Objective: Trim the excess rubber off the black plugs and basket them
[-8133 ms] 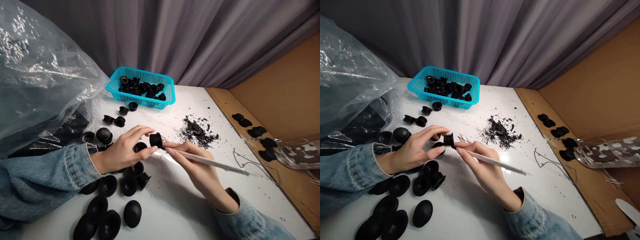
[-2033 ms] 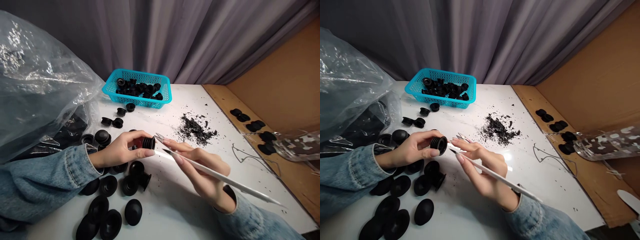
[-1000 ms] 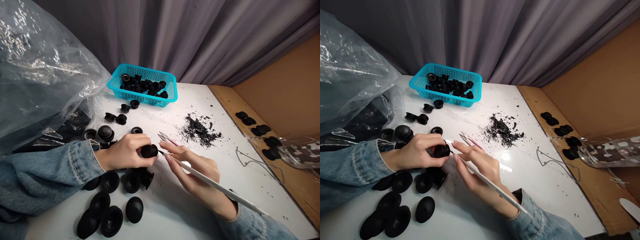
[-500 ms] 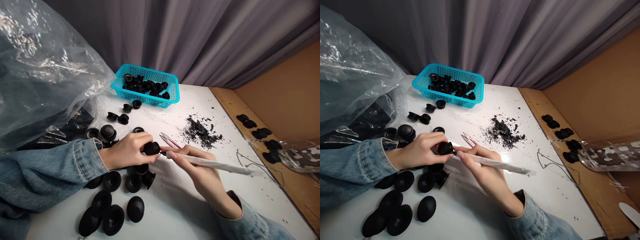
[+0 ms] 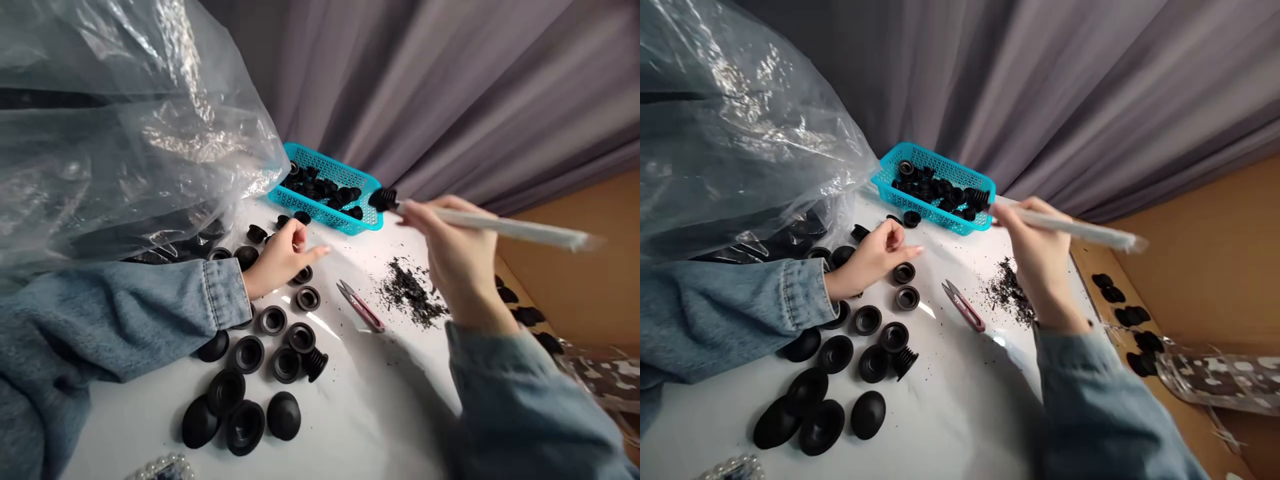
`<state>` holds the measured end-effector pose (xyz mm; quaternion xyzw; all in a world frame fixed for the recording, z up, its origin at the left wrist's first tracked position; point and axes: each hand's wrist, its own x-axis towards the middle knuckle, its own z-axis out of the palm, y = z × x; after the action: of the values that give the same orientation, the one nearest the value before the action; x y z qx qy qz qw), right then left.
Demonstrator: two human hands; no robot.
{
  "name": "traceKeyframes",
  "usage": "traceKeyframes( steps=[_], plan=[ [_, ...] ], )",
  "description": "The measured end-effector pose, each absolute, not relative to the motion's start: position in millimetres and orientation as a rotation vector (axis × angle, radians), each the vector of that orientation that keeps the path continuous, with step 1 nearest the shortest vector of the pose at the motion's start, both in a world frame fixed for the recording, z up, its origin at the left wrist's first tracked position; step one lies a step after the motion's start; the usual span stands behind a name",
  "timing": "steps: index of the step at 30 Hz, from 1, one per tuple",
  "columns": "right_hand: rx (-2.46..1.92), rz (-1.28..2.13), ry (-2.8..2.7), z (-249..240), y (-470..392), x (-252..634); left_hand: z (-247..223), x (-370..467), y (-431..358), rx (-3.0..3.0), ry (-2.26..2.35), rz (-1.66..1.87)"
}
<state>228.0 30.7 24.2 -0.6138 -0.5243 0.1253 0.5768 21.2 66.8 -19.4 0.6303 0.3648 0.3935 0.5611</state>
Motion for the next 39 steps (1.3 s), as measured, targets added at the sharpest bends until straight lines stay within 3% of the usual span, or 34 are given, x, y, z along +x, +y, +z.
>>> traceKeyframes(
  steps=[6,9,13,17,24,33,39],
  plan=[
    [-1.595,0.34,-1.304,32,94,220,-15,17,76,1.086,0.852,0.738],
    [-1.578,0.456,-1.526,31,57,203,-17,18,76,0.985,0.845,0.724],
    [-1.288,0.929,-2.225,31,-12,181,-20,19,78,0.886,0.837,0.718],
    [-1.103,1.048,-2.381,20,-47,167,-19,19,79,0.858,0.834,0.709],
    [-1.25,1.013,-2.181,1,-57,167,-15,18,78,0.91,0.819,0.675],
    [-1.224,0.695,-2.175,-12,-64,167,-13,19,81,1.017,0.772,0.624],
    [-1.246,0.879,-2.081,-4,-67,173,-13,19,83,1.049,0.768,0.591]
  ],
)
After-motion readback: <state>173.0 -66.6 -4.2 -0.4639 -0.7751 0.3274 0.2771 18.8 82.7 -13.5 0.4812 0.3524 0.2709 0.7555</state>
